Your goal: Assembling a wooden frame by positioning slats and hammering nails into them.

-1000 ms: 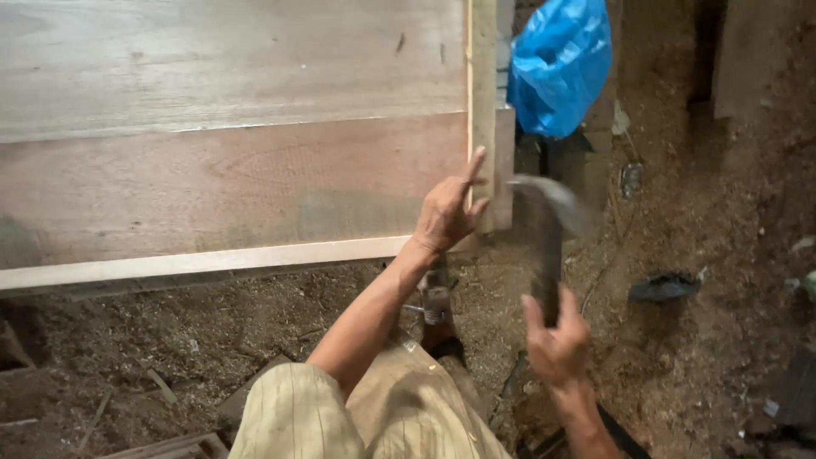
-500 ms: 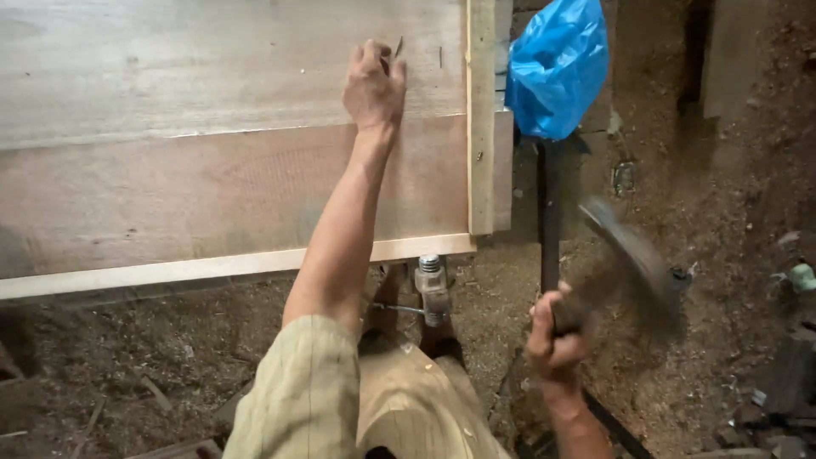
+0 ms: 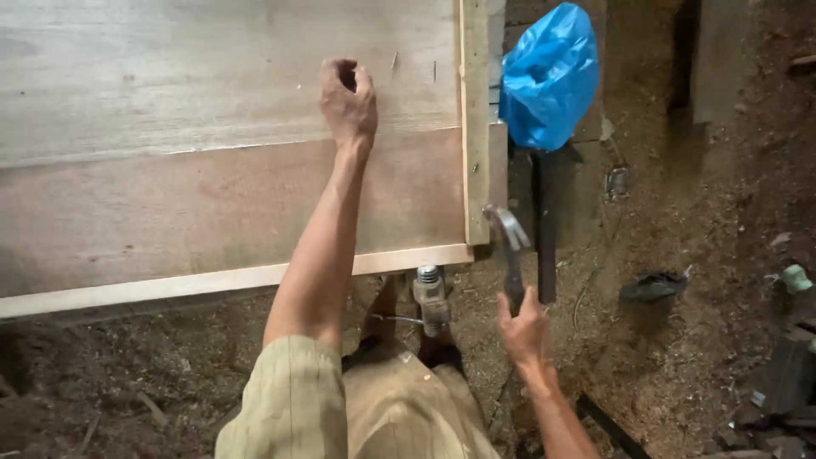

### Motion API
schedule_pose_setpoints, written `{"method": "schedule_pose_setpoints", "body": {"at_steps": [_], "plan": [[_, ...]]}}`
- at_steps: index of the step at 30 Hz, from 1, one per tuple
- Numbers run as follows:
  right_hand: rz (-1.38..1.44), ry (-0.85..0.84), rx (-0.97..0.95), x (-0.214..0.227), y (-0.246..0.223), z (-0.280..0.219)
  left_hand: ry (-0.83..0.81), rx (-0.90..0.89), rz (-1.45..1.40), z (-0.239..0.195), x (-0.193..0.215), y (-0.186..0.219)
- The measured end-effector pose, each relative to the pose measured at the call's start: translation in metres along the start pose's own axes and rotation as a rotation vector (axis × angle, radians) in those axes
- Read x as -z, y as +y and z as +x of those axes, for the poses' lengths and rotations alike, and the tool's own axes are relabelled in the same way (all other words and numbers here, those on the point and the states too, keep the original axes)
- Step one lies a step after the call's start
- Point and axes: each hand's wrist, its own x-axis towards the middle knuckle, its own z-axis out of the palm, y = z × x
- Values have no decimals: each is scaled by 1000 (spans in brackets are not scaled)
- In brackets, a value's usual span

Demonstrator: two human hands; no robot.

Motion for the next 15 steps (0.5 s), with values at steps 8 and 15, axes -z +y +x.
{"method": "schedule_pose_setpoints", "body": {"at_steps": [8,15], "plan": [[31,258,76,-10,-1,-9,35,-120,120,5,-8,-19],[216,143,-340,26,-43,-44,-165,-173,322,18,-29,-15]]}}
